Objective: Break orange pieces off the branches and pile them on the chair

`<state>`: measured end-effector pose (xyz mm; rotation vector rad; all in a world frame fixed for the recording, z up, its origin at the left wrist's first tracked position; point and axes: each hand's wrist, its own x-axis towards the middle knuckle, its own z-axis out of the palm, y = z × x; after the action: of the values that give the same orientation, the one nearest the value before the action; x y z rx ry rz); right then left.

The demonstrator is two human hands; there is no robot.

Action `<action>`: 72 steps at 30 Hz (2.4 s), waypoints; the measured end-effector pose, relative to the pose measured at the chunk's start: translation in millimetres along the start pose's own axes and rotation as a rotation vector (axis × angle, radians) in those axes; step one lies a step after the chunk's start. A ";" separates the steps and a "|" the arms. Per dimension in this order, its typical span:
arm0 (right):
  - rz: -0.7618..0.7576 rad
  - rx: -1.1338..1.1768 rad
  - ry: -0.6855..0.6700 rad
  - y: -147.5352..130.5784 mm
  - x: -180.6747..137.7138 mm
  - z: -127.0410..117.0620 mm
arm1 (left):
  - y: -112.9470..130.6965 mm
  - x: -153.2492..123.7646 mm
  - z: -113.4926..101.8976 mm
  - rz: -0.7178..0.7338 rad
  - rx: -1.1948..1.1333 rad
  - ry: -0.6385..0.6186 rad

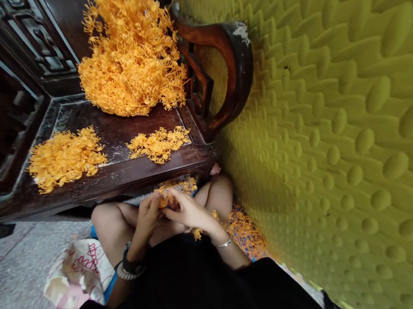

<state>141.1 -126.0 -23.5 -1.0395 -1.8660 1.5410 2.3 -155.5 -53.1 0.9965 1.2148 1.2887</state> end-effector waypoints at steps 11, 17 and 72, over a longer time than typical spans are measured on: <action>-0.026 1.195 0.195 17.2 24.1 15.7 | 20.0 -2.9 11.1 -0.203 -0.907 0.047; -0.119 1.346 0.170 10.4 24.1 5.2 | 21.4 1.9 -3.3 -0.161 -1.019 0.073; -0.081 0.889 0.395 -54.1 -21.1 -3.0 | 41.9 -28.9 12.9 0.588 0.434 -0.197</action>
<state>142.7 -144.9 31.5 -0.7396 -0.7882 1.6916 11.8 -179.8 -7.5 1.8534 1.1070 1.3423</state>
